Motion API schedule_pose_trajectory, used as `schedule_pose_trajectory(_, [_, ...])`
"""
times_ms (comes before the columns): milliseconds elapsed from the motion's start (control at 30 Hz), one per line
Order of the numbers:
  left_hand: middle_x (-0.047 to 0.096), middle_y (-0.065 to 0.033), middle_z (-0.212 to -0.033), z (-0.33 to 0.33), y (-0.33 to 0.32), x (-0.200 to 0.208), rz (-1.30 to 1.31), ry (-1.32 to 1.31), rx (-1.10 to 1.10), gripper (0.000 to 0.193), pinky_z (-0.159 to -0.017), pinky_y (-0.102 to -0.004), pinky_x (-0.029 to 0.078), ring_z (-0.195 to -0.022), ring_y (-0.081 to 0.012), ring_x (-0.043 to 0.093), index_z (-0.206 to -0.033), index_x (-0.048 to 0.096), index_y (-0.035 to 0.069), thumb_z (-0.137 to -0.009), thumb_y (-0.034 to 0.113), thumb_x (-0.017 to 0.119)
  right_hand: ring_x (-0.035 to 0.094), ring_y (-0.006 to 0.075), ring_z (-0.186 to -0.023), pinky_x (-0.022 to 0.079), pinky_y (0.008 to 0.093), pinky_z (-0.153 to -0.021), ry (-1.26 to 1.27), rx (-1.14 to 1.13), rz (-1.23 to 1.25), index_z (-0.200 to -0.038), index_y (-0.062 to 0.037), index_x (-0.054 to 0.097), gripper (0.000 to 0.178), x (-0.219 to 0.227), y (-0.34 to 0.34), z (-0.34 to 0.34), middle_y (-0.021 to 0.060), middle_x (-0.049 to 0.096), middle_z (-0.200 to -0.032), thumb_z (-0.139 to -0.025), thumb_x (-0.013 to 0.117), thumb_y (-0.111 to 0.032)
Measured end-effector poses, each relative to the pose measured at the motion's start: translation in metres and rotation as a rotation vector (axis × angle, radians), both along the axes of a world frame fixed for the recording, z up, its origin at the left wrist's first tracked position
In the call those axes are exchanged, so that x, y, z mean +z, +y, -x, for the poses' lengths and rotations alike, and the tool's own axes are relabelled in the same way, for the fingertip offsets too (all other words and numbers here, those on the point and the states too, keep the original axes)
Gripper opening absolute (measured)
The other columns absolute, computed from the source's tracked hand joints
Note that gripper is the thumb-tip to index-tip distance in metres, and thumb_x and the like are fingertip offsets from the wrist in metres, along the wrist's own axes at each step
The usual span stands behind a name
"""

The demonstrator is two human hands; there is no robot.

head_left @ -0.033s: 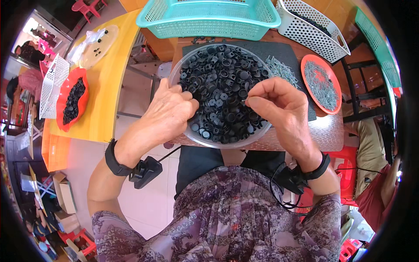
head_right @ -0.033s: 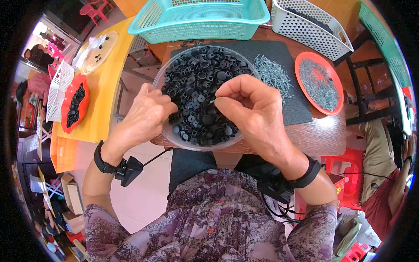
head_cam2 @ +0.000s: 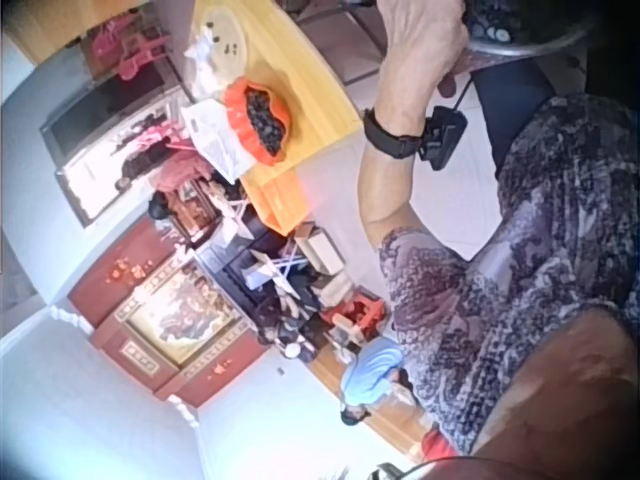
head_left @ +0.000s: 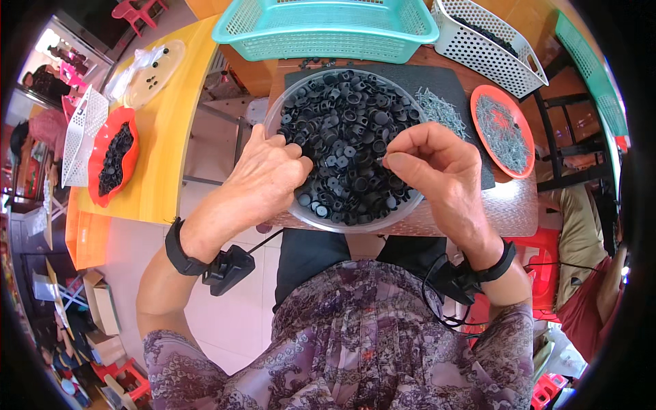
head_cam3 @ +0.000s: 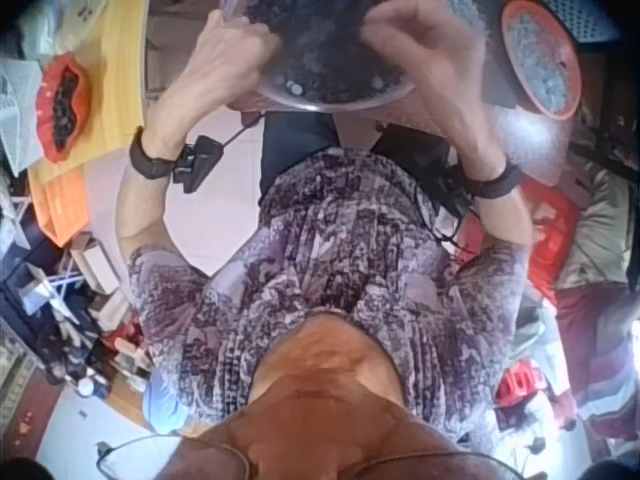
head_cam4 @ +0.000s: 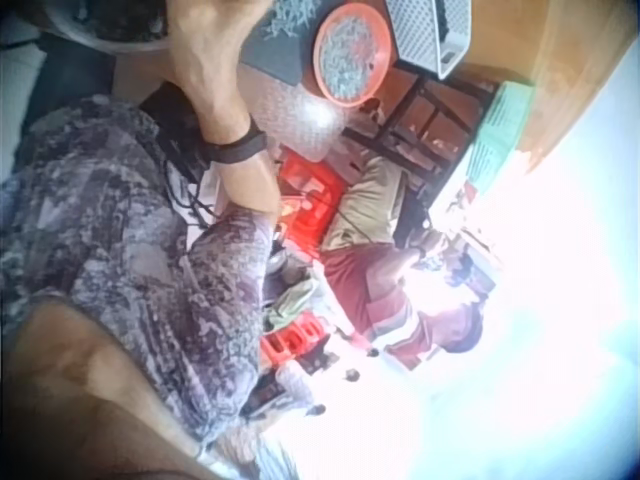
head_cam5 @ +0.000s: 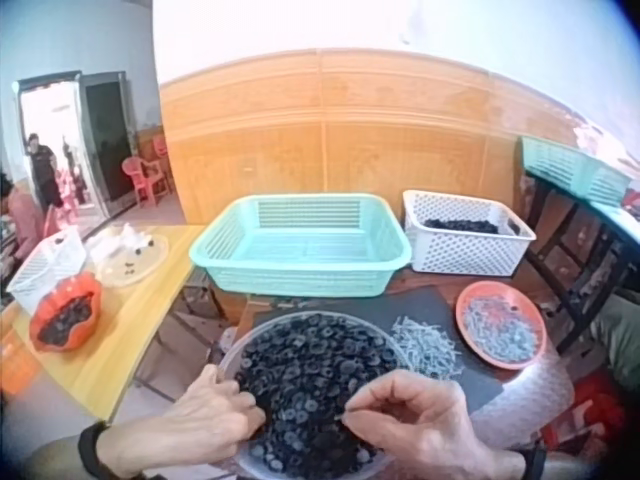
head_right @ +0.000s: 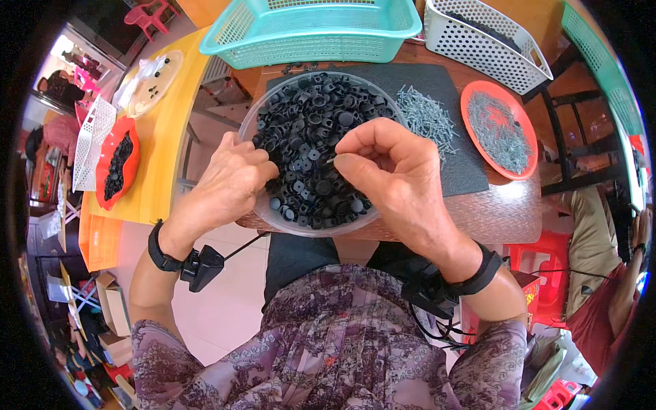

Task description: Assembling small black plastic fasteners or clips by hand.

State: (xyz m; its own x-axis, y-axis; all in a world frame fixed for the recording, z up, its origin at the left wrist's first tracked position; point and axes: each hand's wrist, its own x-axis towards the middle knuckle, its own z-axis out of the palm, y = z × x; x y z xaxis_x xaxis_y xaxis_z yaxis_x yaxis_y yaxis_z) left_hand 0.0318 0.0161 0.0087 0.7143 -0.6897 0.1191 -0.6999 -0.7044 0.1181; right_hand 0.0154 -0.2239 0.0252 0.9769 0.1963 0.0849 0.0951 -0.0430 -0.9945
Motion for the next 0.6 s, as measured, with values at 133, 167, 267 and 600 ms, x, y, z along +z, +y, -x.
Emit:
schedule_pose_trajectory(133, [0.053,-0.0092,-0.067,-0.002,-0.006,-0.003,-0.098,-0.013,0.021,0.012,-0.072,-0.0382,0.036,-0.074,-0.0285,0.052,-0.073,0.061,0.003,-0.061,0.000,0.061,0.053,0.0027,-0.071,0.043,0.0181,-0.063,0.012,0.003,0.004,-0.087,0.0014,0.062,0.007,-0.003,0.001,0.002,-0.0014,0.060,-0.078,-0.081,0.063,-0.001])
schedule_pose_trajectory(167, [0.053,-0.0100,-0.068,-0.002,-0.006,-0.006,-0.061,-0.007,0.023,0.013,-0.073,-0.0386,0.036,-0.075,-0.0288,0.052,-0.073,0.060,0.003,-0.061,0.001,0.063,0.053,0.0028,-0.072,0.043,0.0183,-0.064,0.031,0.005,-0.019,-0.087,0.0013,0.062,0.007,-0.004,0.002,0.003,-0.0013,0.061,-0.078,-0.081,0.063,-0.001])
schedule_pose_trajectory(267, [0.054,-0.0112,-0.071,0.001,-0.005,-0.005,0.042,0.048,0.051,0.014,-0.074,-0.0390,0.037,-0.076,-0.0291,0.053,-0.073,0.059,0.002,-0.060,0.002,0.065,0.054,0.0031,-0.073,0.044,0.0186,-0.065,0.050,0.007,-0.053,-0.088,0.0012,0.062,0.007,-0.008,0.000,0.004,-0.0013,0.061,-0.079,-0.081,0.063,-0.001])
schedule_pose_trajectory(600, [0.058,-0.0108,-0.079,0.013,0.000,-0.002,0.221,0.064,0.088,0.020,-0.076,-0.0363,0.037,-0.079,-0.0288,0.053,-0.081,0.061,0.001,-0.061,0.002,0.067,0.054,0.0032,-0.072,0.044,0.0186,-0.065,0.056,-0.004,-0.049,-0.087,0.0015,0.062,0.007,-0.013,-0.001,0.008,-0.0010,0.061,-0.079,-0.081,0.063,0.000])
